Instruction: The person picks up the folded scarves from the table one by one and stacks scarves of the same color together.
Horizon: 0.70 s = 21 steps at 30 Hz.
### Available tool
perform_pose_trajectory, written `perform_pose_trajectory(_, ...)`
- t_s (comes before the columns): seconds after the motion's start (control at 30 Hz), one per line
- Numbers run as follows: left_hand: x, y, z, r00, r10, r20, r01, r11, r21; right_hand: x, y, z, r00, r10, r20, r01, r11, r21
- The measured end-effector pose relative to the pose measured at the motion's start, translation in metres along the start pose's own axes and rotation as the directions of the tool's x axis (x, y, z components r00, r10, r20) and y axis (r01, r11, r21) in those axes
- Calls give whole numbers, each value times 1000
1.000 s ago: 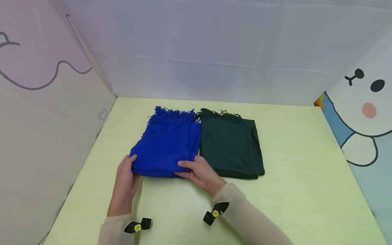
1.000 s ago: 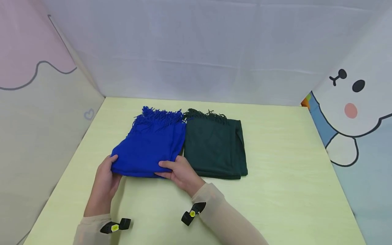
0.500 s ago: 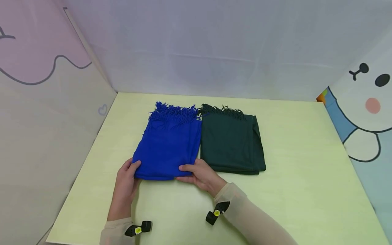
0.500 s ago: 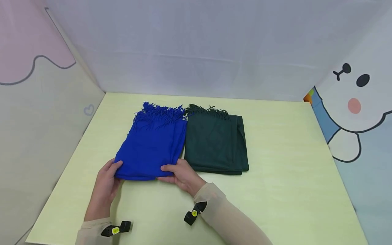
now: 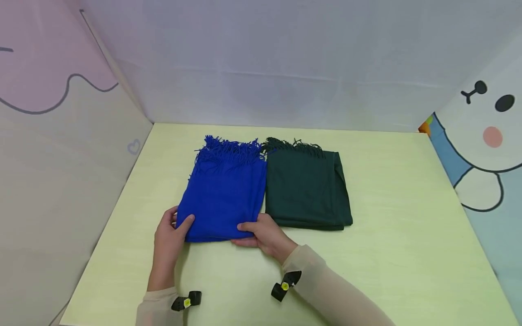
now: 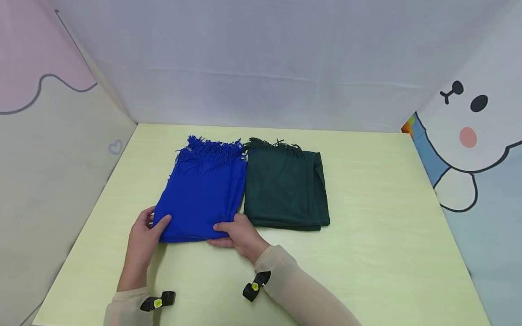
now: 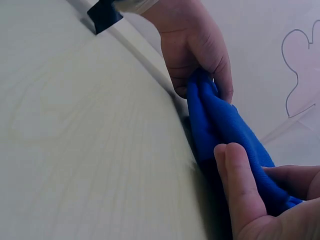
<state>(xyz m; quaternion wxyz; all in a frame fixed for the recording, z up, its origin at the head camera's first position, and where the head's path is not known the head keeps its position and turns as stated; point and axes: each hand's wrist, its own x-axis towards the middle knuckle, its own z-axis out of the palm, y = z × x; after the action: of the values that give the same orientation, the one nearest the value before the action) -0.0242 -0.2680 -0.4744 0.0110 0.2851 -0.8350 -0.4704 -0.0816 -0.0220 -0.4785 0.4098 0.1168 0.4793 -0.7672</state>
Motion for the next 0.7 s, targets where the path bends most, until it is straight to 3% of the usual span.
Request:
perform_pose_trajectory(0.23, 2, -1, -4, 997, -22, 71, 22, 1000, 1, 3, 1, 6, 999, -30, -35, 29, 999, -16)
perform_pose_trajectory(0.43, 3, 0, -6, 997, 24, 70, -23, 1000, -8, -6, -3, 4, 997, -68, -31, 61, 981, -182)
perform_pose_trajectory(0.6, 0, 7, -4, 998, 62, -19, -62, 998, 27, -13, -10, 3, 986, -161, -36, 137, 920, -367)
perform_pose_trajectory(0.7, 0, 13, -4, 997, 68, -42, -66, 997, 44, -17, -14, 2, 976, -213, -38, 169, 862, -477)
